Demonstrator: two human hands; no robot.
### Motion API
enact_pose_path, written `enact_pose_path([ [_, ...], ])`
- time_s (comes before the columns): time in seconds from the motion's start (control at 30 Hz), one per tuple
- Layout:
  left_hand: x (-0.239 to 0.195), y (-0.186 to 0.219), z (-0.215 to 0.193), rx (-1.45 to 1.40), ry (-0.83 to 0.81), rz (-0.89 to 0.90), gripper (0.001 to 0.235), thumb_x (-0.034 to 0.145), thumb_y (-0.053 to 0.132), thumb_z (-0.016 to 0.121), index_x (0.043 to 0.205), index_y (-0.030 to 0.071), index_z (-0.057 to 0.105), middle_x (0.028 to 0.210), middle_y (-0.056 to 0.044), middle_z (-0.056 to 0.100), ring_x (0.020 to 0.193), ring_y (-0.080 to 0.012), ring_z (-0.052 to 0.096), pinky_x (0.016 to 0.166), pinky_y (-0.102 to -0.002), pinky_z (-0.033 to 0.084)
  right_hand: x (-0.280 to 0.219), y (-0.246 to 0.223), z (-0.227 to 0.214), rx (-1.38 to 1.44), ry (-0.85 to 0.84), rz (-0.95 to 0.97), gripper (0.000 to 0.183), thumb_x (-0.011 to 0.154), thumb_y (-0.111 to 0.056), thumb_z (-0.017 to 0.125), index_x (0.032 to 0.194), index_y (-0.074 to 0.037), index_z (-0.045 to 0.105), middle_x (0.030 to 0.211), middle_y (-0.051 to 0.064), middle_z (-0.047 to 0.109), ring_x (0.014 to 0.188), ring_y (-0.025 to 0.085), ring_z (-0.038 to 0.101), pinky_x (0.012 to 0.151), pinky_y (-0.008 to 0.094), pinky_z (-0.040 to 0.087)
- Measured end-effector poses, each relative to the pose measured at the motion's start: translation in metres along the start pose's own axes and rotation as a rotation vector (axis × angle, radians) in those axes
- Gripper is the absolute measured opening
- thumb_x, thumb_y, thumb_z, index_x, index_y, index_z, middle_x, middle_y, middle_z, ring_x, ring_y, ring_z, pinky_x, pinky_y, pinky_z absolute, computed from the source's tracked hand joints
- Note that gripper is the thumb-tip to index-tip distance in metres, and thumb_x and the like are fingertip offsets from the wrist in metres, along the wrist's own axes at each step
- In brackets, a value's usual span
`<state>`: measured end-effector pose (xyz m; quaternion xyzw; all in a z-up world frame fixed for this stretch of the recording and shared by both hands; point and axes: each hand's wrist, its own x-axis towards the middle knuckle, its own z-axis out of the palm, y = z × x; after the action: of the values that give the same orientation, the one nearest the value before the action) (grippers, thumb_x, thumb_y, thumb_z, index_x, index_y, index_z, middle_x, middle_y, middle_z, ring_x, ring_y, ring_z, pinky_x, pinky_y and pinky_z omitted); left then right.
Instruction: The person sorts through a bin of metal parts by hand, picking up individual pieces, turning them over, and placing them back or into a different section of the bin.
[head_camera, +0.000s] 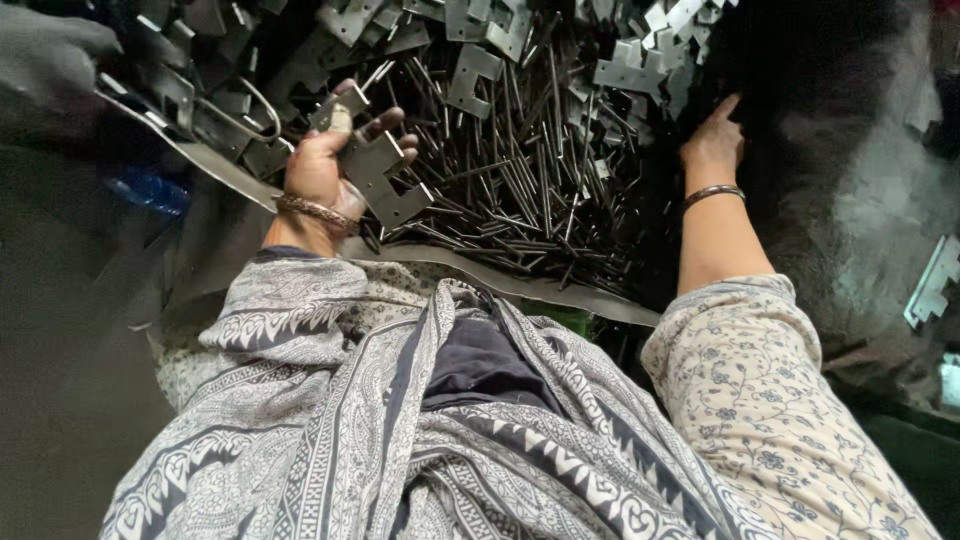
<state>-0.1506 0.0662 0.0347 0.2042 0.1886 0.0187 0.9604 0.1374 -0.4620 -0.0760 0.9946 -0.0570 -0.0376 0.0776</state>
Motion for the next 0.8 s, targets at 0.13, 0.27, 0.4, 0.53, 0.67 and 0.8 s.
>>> enact_pose_path([
  [0.13,-0.004,0.005,0.002,-0.079,0.104,-0.059,0.026,0.112,0.020,0.040,0.137,0.012,0.040,0.131,-0.025,0.065,0.107,-0.0464,0.072,0.093,-0.061,0.059,0.010,0.005,0.007,-0.045,0.033,-0.067,0.085,0.084,-0.015,0.082,0.150,0.003,0.032,0.123,0.032,0.065,0.109,0.048,0.068,0.090,0.050,0.059],
  [0.27,0.002,0.005,0.000,-0.015,0.235,-0.103,0.033,0.099,0.026,0.029,0.128,0.014,0.039,0.124,-0.016,0.068,0.087,-0.0427,0.074,0.074,-0.062,0.064,0.002,0.005,0.001,-0.057,-0.051,-0.050,0.091,0.071,-0.015,0.087,0.142,0.007,0.034,0.122,0.033,0.063,0.109,0.046,0.067,0.090,0.048,0.057],
  [0.4,0.016,-0.002,-0.010,0.110,0.235,0.000,0.032,0.107,0.032,0.040,0.127,0.007,0.042,0.125,-0.015,0.068,0.084,-0.0393,0.071,0.075,-0.056,0.064,-0.029,0.009,-0.024,-0.053,-0.045,-0.127,0.085,0.069,-0.016,0.087,0.135,0.008,0.040,0.118,0.032,0.066,0.108,0.046,0.067,0.092,0.047,0.056],
  [0.53,0.027,-0.010,-0.019,0.225,0.041,0.126,0.024,0.107,0.005,0.061,0.129,-0.002,0.057,0.127,-0.020,0.070,0.096,-0.0337,0.070,0.086,-0.049,0.061,-0.068,0.004,-0.061,-0.061,-0.044,-0.150,0.064,0.081,-0.016,0.080,0.132,0.007,0.049,0.112,0.033,0.071,0.105,0.049,0.069,0.091,0.051,0.057],
  [0.67,0.031,-0.017,-0.013,1.453,0.325,0.407,0.051,0.091,0.017,0.073,0.138,0.009,0.054,0.109,-0.012,0.071,0.097,-0.0282,0.069,0.086,-0.043,0.059,-0.114,0.004,-0.114,0.247,-0.111,-0.169,0.055,0.076,-0.019,0.088,0.117,0.008,0.061,0.106,0.027,0.072,0.097,0.041,0.069,0.085,0.046,0.056],
  [0.8,0.021,-0.027,-0.011,2.366,0.124,0.084,0.036,0.089,0.008,0.069,0.125,0.007,0.066,0.120,-0.016,0.067,0.113,-0.0360,0.060,0.092,-0.047,0.057,-0.160,0.012,-0.159,0.820,-0.365,-0.049,0.043,0.077,-0.002,0.080,0.117,0.006,0.066,0.101,0.015,0.073,0.084,0.025,0.072,0.075,0.039,0.060],
])
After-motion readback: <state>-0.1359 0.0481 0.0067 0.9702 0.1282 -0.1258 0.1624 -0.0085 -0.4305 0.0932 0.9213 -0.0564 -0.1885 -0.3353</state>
